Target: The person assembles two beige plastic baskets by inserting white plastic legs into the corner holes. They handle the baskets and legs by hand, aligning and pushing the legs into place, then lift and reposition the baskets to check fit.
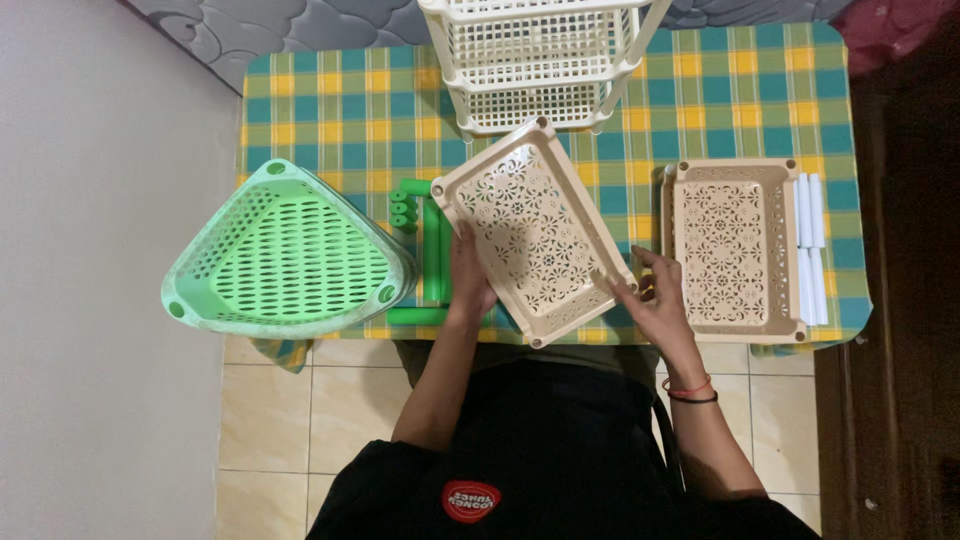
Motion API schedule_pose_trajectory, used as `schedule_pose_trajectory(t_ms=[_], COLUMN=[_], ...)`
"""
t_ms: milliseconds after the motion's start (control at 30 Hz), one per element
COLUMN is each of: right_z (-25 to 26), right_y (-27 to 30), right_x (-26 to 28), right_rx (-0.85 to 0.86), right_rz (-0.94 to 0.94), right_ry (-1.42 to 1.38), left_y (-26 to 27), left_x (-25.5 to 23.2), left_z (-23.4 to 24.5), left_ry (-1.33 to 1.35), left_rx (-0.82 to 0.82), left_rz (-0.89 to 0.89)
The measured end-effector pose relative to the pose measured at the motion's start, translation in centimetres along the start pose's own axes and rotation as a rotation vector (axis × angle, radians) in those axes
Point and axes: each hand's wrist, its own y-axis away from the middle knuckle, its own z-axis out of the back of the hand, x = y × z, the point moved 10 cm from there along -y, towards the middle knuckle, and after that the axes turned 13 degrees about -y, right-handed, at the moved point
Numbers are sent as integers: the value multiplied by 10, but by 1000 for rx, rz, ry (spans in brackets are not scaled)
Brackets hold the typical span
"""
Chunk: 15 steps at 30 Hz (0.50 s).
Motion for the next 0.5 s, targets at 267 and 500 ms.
schedule_pose_trajectory(t_ms=[267,500], right_z=[-21,-28], right_y=[6,16], right_x=[-13,-51], right_rx=[113,-45], right_rz=[-156,-195], right_ry=[-12,-279], left_y=[-15,-33], left_x=[26,32], left_z=[-12,-35], left_ry=[-157,-267], left_rx=[90,197], left_rz=[133,-114])
